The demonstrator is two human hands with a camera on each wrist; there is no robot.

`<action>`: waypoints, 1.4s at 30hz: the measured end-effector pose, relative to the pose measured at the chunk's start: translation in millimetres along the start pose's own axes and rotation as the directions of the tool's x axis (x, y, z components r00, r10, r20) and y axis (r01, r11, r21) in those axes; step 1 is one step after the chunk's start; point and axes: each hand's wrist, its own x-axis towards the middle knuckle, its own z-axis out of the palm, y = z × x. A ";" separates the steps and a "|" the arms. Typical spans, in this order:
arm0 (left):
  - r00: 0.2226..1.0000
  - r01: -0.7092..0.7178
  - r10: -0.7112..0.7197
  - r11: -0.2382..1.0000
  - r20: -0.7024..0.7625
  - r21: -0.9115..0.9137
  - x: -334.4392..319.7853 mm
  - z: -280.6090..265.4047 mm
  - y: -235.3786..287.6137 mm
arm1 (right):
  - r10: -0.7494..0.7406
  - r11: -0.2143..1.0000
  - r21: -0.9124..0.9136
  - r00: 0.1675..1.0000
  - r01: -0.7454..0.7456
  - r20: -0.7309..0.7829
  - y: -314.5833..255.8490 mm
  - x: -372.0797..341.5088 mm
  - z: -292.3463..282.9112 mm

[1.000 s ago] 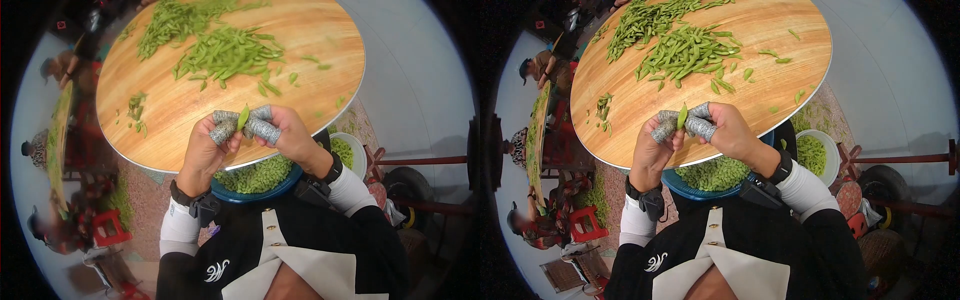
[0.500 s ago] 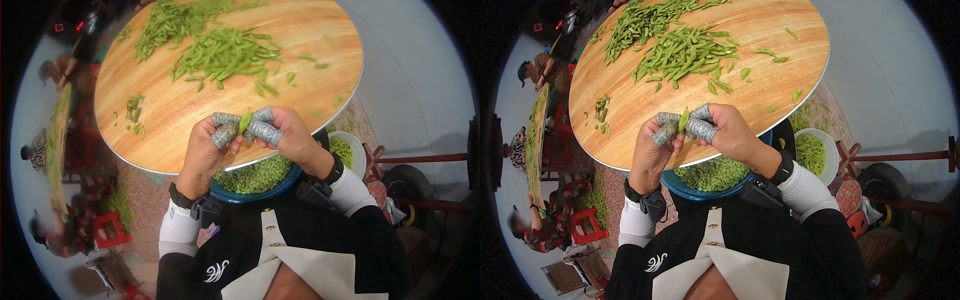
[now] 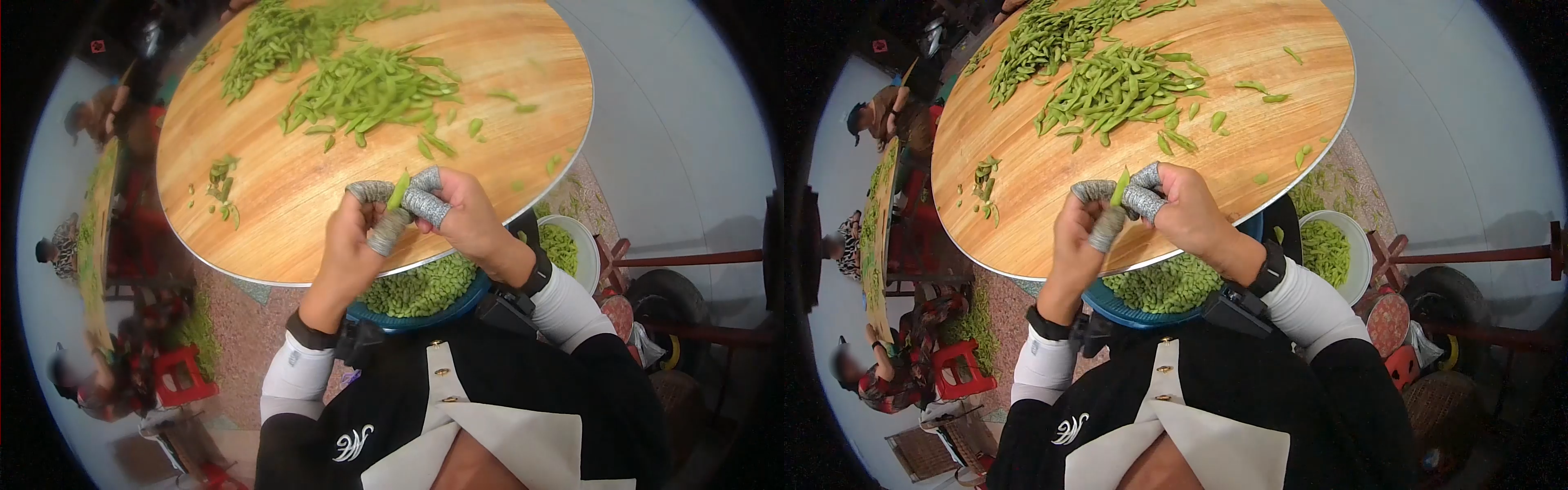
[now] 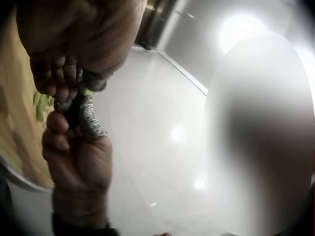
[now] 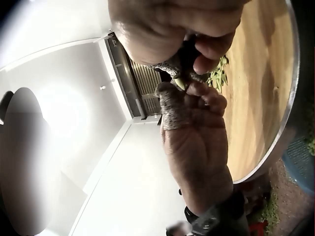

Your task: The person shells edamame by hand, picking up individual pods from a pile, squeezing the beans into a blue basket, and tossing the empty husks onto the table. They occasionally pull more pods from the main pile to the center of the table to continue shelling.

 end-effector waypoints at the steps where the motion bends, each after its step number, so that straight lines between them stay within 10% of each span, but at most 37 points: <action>1: 0.998 -0.064 0.050 0.938 0.048 0.340 -1.6 -4.2 -4.5 | 0.027 1.000 -0.016 1.000 -0.027 0.007 -0.7 -1.1 0.5; 5: 0.885 -0.434 0.431 0.634 0.173 0.640 4.9 -3.3 -9.5 | 0.016 1.000 0.014 1.000 -0.016 0.025 1.6 -1.7 1.0; 12: 0.858 -0.493 0.493 0.708 0.146 0.506 4.1 -4.2 -23.0 | -0.048 0.995 0.088 0.999 0.047 0.011 3.9 -5.3 6.6; 19: 0.981 -0.037 0.035 0.999 -0.193 -0.008 -2.9 14.2 -19.4 | -0.100 0.995 0.005 0.995 0.100 0.031 9.9 -4.2 3.1; 21: 0.977 0.047 -0.081 0.985 -0.199 -0.168 -1.4 12.9 -16.9 | -0.141 0.989 -0.051 0.990 0.142 0.026 9.1 -4.9 2.7; 23: 0.939 0.283 -0.343 0.716 0.032 -0.638 3.2 6.7 -14.5 | -0.109 0.993 0.064 0.990 0.104 0.090 1.9 -6.4 3.6; 29: 0.899 0.398 -0.423 0.675 0.116 -0.622 1.1 -0.3 -13.5 | 0.133 0.976 0.149 0.976 -0.159 0.170 5.7 -4.1 -6.8; 42: 0.978 0.134 -0.163 0.968 -0.128 -0.214 -7.7 5.1 -13.5 | 0.118 0.983 0.119 0.979 -0.139 0.168 -2.1 -6.6 -0.9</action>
